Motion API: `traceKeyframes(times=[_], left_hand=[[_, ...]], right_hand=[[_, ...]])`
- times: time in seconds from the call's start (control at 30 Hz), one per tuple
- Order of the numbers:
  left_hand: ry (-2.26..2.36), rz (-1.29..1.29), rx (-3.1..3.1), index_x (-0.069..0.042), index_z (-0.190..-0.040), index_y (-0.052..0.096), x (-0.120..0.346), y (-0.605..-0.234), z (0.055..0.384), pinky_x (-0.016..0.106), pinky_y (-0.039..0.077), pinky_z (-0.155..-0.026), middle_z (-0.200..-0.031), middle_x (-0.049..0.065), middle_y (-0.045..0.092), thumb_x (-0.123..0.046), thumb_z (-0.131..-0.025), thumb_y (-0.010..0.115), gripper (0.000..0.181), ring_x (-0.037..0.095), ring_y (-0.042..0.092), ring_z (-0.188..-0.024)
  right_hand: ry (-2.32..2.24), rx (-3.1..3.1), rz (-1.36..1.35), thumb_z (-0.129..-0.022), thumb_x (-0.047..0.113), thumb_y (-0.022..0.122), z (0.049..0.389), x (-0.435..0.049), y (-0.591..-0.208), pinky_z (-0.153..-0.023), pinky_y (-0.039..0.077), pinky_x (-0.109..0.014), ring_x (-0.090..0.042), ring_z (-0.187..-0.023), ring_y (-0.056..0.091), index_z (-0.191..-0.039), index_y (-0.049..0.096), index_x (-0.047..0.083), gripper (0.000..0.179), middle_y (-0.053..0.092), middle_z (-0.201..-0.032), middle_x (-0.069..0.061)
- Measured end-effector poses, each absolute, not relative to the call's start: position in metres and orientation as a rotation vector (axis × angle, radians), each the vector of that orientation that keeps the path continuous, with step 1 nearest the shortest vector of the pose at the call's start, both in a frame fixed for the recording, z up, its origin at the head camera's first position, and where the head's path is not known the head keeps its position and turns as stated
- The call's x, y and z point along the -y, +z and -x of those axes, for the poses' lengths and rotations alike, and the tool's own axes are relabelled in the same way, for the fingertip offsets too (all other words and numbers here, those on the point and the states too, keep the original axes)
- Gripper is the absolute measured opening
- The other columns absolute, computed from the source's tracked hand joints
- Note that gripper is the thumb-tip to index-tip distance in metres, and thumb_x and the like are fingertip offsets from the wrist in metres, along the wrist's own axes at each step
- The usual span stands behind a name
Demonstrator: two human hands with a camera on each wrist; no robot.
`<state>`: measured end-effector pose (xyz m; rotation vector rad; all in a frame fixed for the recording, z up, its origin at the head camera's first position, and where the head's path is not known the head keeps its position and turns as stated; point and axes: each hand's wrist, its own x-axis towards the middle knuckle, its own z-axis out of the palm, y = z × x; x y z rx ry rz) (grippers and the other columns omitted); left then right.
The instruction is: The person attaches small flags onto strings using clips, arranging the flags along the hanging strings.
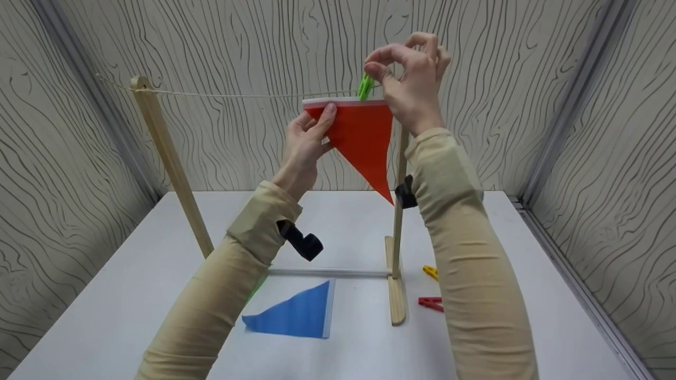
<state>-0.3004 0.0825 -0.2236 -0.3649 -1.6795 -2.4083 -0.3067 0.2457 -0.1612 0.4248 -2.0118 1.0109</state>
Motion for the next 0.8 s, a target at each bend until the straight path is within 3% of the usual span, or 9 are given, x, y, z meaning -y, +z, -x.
traceKeyframes(times=[0.37, 0.53, 0.8], left_hand=[[-2.367, 0.355, 1.678, -0.001, -0.110, 0.071, -0.0857, -0.2206, 0.3021, 0.021, 0.053, -0.081, -0.096, 0.005, 0.070, -0.020, -0.097, 0.067, 0.023, 0.008, 0.064, -0.085], [-2.359, 0.318, 1.683, -0.003, -0.109, 0.072, -0.0876, -0.2196, 0.3034, 0.020, 0.052, -0.080, -0.096, 0.003, 0.070, -0.021, -0.096, 0.069, 0.022, 0.008, 0.065, -0.085], [-2.353, 0.299, 1.688, -0.004, -0.109, 0.072, -0.0884, -0.2186, 0.3023, 0.022, 0.053, -0.083, -0.101, 0.007, 0.072, -0.023, -0.097, 0.069, 0.022, 0.008, 0.065, -0.086]], right_hand=[[1.000, 2.075, -0.424, -0.089, 0.016, 0.074, 0.3078, -0.2465, -0.1599, -0.115, 0.007, -0.032, 0.003, -0.118, 0.026, -0.104, 0.075, -0.002, 0.024, 0.044, -0.087, 0.019], [0.988, 2.091, -0.420, -0.089, 0.017, 0.074, 0.3064, -0.2457, -0.1603, -0.116, 0.006, -0.034, 0.002, -0.120, 0.023, -0.105, 0.075, -0.002, 0.025, 0.040, -0.095, 0.019], [0.941, 2.133, -0.421, -0.093, 0.017, 0.070, 0.3017, -0.2444, -0.1626, -0.120, 0.007, -0.039, -0.019, -0.136, 0.022, -0.111, 0.073, -0.002, 0.026, 0.036, -0.106, 0.017]])
